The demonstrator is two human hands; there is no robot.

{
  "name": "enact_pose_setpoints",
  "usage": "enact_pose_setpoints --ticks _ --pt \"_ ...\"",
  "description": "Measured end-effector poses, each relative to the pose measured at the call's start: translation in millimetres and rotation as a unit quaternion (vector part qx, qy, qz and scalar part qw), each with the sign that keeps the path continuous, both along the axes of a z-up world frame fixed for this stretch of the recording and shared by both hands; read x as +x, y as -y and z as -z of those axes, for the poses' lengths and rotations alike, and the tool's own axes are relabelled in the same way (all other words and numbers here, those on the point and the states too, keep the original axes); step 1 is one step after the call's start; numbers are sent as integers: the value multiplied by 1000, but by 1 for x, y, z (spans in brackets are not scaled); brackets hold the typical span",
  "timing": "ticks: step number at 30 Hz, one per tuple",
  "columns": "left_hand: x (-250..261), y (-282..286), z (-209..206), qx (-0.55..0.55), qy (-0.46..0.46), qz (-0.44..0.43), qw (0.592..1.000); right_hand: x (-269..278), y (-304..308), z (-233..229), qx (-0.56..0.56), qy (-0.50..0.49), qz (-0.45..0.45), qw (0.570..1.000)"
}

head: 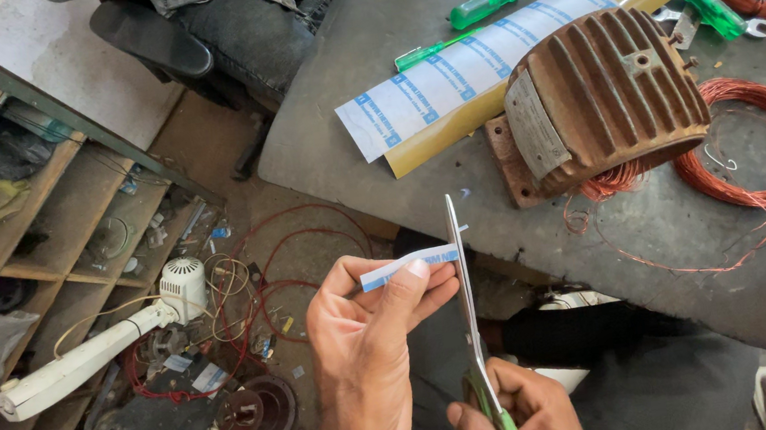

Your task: The person cuts strips of insulating tape with scissors and inserts them into the slots of a motor stator. They peel the backing from the tape and carefully place it between copper windings, then rotate the stator to access additional slots.

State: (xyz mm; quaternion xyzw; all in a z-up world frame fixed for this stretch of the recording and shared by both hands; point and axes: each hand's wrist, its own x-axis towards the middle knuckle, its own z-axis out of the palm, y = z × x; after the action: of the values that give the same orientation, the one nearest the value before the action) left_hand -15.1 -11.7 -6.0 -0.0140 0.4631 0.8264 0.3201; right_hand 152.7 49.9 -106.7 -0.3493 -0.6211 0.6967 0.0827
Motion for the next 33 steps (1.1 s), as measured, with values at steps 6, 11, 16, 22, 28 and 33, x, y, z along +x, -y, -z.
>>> enact_pose_setpoints --ticks 6,11,16,22,28,33 --pt "-6 5 -1 -10 -10 -13 1000 -28 -8 -31 -154 96 1 983" --pt "-16 18 3 -40 -49 -44 997 -59 -31 -75 216 189 -117 951" --pt "-18 22 12 -66 -69 -71 993 -97 -50 -90 412 81 -101 902" --pt "-25 8 22 -119 -104 -33 987 -153 -87 -106 544 -8 0 839" --pt "-47 -8 24 -178 -190 61 963 -136 -77 -111 367 -141 -13 919" --pt "-69 -29 33 -165 -232 130 950 -112 -85 -81 105 -57 -14 993"
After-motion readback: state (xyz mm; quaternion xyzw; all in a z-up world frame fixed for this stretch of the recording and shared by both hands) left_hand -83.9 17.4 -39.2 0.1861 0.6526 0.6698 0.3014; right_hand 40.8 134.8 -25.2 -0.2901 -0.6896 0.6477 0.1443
